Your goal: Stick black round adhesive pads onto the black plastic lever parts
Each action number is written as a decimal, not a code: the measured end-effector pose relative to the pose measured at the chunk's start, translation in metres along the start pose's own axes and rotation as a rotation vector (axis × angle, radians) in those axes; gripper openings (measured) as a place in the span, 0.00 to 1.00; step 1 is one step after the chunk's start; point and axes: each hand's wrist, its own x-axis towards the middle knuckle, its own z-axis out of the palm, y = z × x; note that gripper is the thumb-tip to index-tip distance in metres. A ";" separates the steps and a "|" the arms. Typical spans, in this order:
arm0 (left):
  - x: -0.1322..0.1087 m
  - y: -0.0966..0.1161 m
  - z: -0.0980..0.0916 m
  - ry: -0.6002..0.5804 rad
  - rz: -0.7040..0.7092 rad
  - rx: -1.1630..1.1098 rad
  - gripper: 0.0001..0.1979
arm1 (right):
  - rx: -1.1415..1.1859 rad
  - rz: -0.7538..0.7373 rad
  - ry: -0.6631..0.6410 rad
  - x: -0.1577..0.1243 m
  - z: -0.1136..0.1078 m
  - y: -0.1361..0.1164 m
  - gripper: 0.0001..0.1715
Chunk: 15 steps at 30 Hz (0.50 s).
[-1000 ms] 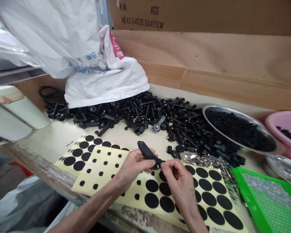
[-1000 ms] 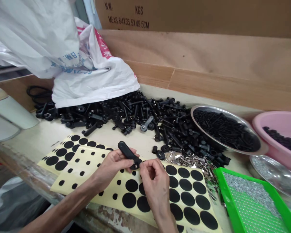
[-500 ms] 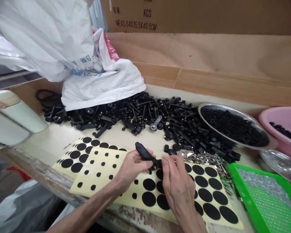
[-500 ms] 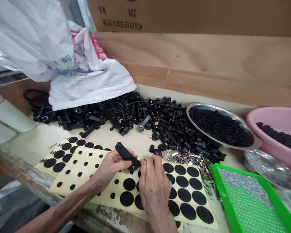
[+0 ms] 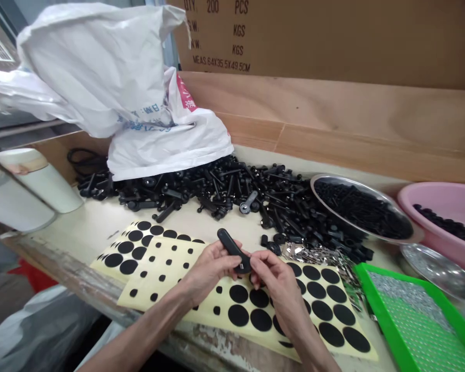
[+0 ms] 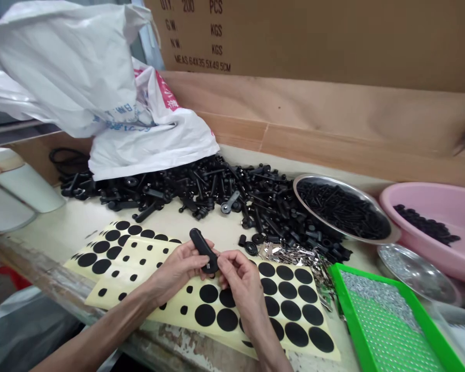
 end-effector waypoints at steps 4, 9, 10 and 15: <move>-0.004 -0.003 0.003 0.051 0.048 0.099 0.21 | 0.010 -0.010 0.022 -0.001 0.002 0.000 0.16; -0.011 -0.003 0.015 0.070 0.119 0.175 0.29 | -0.069 -0.117 0.037 0.001 0.007 0.006 0.16; -0.014 0.001 0.016 0.068 0.107 0.182 0.31 | -0.073 -0.119 0.016 0.001 0.007 0.008 0.16; -0.075 0.044 -0.020 0.101 0.021 0.402 0.32 | -0.367 -0.179 -0.012 -0.005 0.003 0.010 0.17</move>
